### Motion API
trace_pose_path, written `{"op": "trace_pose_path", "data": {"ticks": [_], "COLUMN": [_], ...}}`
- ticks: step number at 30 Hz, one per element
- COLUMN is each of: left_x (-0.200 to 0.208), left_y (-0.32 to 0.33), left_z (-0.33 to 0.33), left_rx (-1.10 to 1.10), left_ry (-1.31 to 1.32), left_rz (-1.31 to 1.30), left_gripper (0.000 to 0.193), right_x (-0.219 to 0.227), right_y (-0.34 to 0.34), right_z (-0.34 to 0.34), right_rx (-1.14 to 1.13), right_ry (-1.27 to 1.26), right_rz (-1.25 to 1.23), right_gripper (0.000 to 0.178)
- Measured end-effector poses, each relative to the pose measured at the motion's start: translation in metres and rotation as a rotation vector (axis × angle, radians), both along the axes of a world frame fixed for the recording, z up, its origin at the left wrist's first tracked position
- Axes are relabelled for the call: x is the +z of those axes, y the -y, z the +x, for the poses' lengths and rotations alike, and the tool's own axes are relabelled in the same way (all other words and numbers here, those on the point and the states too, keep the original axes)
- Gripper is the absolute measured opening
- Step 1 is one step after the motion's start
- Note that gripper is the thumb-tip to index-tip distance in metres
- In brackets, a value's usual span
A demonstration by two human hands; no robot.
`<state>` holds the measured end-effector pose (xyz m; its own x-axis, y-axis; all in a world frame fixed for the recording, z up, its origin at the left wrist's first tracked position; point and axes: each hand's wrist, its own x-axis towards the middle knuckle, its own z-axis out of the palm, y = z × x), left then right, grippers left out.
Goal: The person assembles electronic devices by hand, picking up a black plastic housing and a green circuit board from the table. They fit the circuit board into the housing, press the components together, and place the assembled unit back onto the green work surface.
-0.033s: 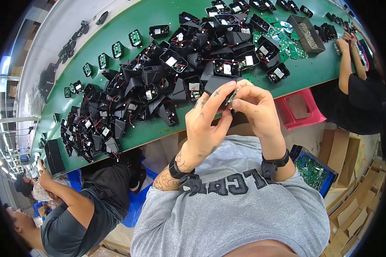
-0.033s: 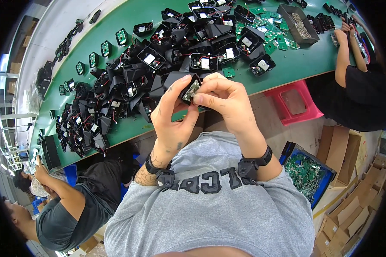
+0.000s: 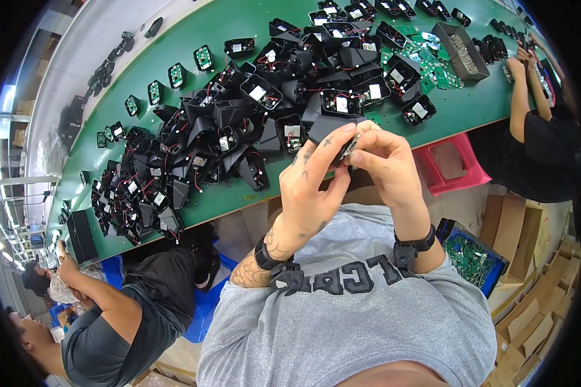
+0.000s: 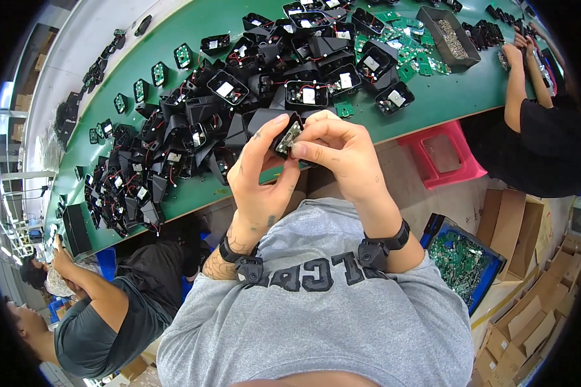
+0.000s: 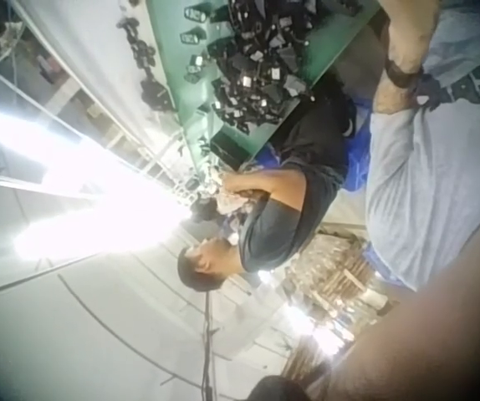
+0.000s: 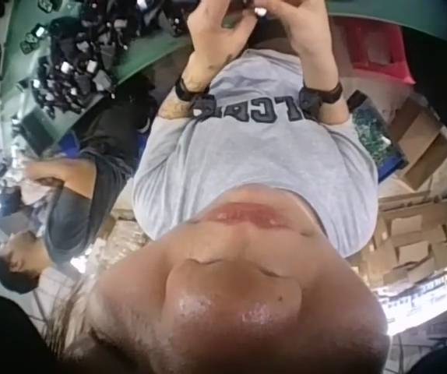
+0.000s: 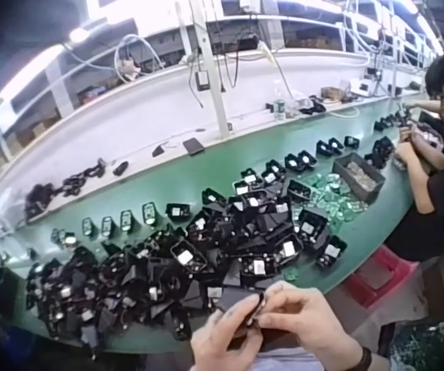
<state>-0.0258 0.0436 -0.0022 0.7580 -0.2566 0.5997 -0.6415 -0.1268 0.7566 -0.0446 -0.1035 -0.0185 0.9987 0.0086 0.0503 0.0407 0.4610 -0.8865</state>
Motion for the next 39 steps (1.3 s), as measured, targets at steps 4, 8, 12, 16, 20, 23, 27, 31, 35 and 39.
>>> {"op": "trace_pose_path", "data": {"ticks": [4, 8, 12, 16, 20, 23, 27, 31, 35, 39], "left_x": [-0.003, -0.006, -0.005, 0.005, 0.0, 0.002, 0.009, 0.01, 0.007, 0.007], "left_y": [0.001, 0.0, 0.007, 0.002, -0.004, -0.004, -0.003, -0.003, -0.003, -0.002], "left_z": [-0.003, -0.007, -0.009, -0.002, 0.001, 0.001, 0.0, 0.001, 0.001, -0.004], "left_rx": [0.036, -0.019, -0.133, -0.354, -0.389, -0.402, -0.46, -0.428, -0.43, -0.403], "left_ry": [0.023, 0.063, -0.22, -0.821, -0.858, -0.893, -0.909, -0.864, -0.855, -0.864], "left_rz": [0.028, 0.158, -0.071, -0.376, -0.385, -0.393, -0.41, -0.351, -0.345, -0.343], "left_gripper": [0.056, 0.048, 0.05, 0.063, 0.061, 0.056, 0.049, 0.044, 0.041, 0.04], "right_x": [-0.001, -0.003, 0.005, 0.007, 0.008, 0.008, 0.019, 0.018, 0.021, 0.02], "right_y": [0.0, 0.005, 0.009, 0.015, 0.013, 0.007, 0.001, -0.001, 0.0, -0.001], "right_z": [-0.001, -0.003, -0.01, -0.009, -0.007, -0.004, -0.003, -0.001, -0.001, -0.003], "right_rx": [-0.013, -0.016, -0.088, -0.243, -0.224, -0.123, -0.05, -0.063, -0.037, -0.071], "right_ry": [0.009, -0.045, 0.03, 0.072, 0.055, 0.042, 0.002, -0.038, -0.05, -0.015], "right_rz": [0.042, 0.078, -0.124, -0.237, -0.198, -0.159, -0.142, -0.133, -0.11, -0.128], "right_gripper": [0.008, 0.01, 0.01, 0.008, 0.026, 0.044, 0.041, 0.037, 0.033, 0.032]}}
